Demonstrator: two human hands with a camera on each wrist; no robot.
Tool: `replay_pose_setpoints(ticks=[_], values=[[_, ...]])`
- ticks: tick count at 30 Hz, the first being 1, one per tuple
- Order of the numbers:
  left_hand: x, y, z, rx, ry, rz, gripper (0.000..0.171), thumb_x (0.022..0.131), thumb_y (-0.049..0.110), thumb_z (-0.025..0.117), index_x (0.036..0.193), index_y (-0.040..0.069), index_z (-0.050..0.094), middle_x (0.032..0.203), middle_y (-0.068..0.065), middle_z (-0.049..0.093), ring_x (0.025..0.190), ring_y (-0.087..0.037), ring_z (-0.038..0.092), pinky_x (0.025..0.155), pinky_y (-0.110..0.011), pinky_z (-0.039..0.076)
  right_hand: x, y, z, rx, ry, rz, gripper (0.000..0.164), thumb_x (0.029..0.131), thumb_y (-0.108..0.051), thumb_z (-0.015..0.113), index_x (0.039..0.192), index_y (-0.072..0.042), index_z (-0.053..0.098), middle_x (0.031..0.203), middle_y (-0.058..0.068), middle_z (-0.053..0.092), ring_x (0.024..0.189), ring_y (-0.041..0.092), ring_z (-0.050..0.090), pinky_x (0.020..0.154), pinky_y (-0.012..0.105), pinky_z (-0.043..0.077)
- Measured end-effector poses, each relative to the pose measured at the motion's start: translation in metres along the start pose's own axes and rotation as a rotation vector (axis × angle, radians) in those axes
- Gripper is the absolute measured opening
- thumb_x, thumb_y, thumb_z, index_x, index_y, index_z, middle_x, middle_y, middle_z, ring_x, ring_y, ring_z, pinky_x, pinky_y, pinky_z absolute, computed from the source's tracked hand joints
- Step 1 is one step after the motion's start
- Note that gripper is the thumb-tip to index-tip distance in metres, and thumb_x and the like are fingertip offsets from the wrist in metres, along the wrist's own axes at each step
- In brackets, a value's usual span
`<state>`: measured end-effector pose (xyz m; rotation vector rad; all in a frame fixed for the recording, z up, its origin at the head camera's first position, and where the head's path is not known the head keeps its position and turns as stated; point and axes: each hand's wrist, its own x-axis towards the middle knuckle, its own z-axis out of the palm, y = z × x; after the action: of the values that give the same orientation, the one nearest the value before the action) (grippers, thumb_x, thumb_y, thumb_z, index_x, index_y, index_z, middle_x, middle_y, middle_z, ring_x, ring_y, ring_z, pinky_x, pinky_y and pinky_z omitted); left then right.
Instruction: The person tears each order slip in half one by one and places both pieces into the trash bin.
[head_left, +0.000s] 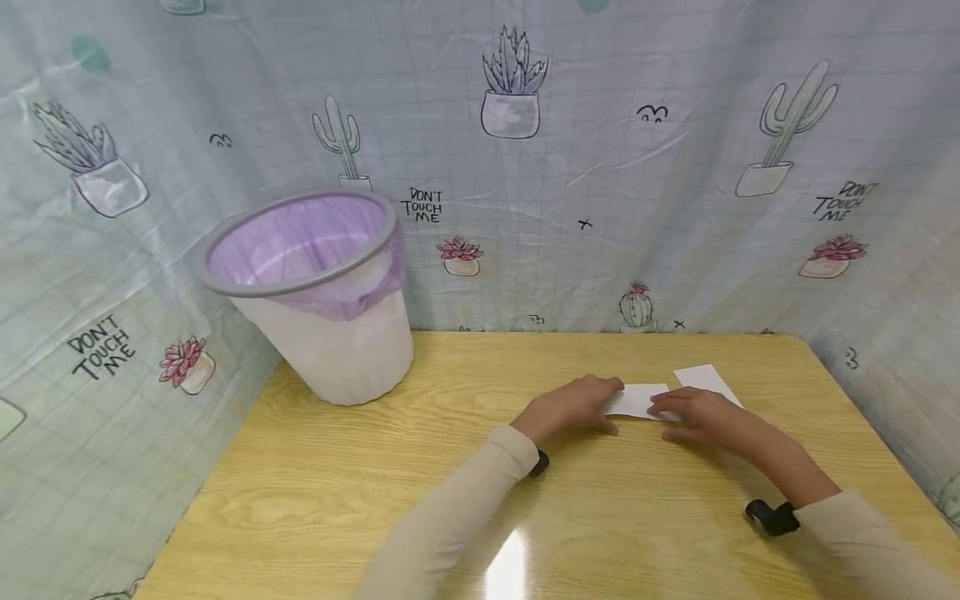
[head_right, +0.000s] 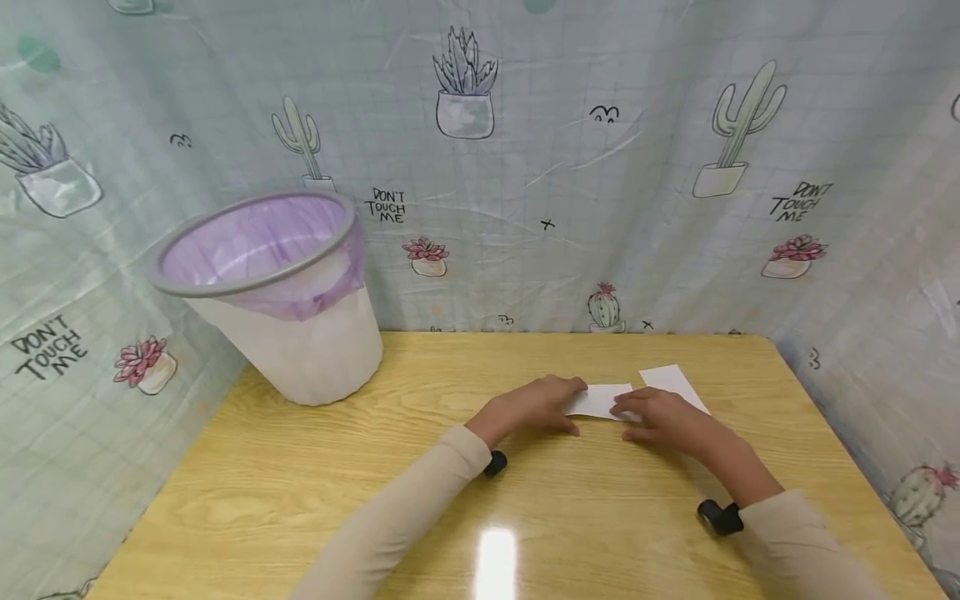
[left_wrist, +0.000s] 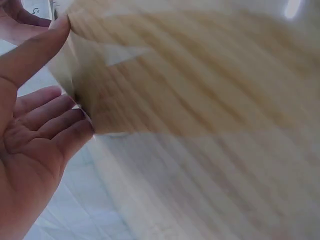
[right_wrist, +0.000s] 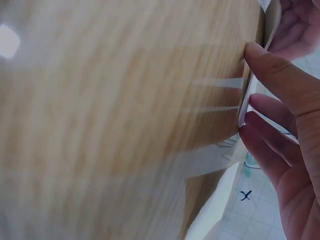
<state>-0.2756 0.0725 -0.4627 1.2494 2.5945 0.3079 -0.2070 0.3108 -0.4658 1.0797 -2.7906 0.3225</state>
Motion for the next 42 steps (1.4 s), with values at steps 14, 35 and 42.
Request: replay_pose_setpoints(ticks=[14,35,42], values=[[0.004,-0.001,-0.005,0.034,-0.027,0.023,0.033,0.088,0.023,0.066,0.121,0.023,0.058,0.101,0.008,0.062,0.082,-0.006,0.052,0.070,-0.017,0.041,0.001,-0.005,0.005,-0.050,0.069,0.061,0.028,0.077,-0.022,0.078,0.103,-0.015,0.071,0.104,0.004,0.070,0.090,0.021,0.066,0.069,0.038,0.053],[-0.008,-0.009,-0.018,-0.288,0.040,-0.059,0.029,0.100,0.034,0.047,0.117,0.024,0.068,0.113,0.012,0.065,0.103,-0.003,0.058,0.089,-0.022,0.046,0.027,-0.016,-0.002,0.074,0.184,0.151,0.014,0.085,-0.017,0.072,0.098,-0.016,0.073,0.088,-0.007,0.070,0.075,0.007,0.064,0.062,0.026,0.052],[-0.009,-0.013,-0.019,-0.364,0.048,-0.084,0.031,0.101,0.032,0.044,0.114,0.017,0.068,0.093,0.003,0.065,0.071,-0.005,0.050,0.066,-0.020,0.042,0.037,-0.015,0.001,0.078,0.280,0.160,0.013,0.084,-0.014,0.072,0.096,-0.014,0.074,0.087,-0.002,0.072,0.073,0.010,0.066,0.061,0.028,0.053]])
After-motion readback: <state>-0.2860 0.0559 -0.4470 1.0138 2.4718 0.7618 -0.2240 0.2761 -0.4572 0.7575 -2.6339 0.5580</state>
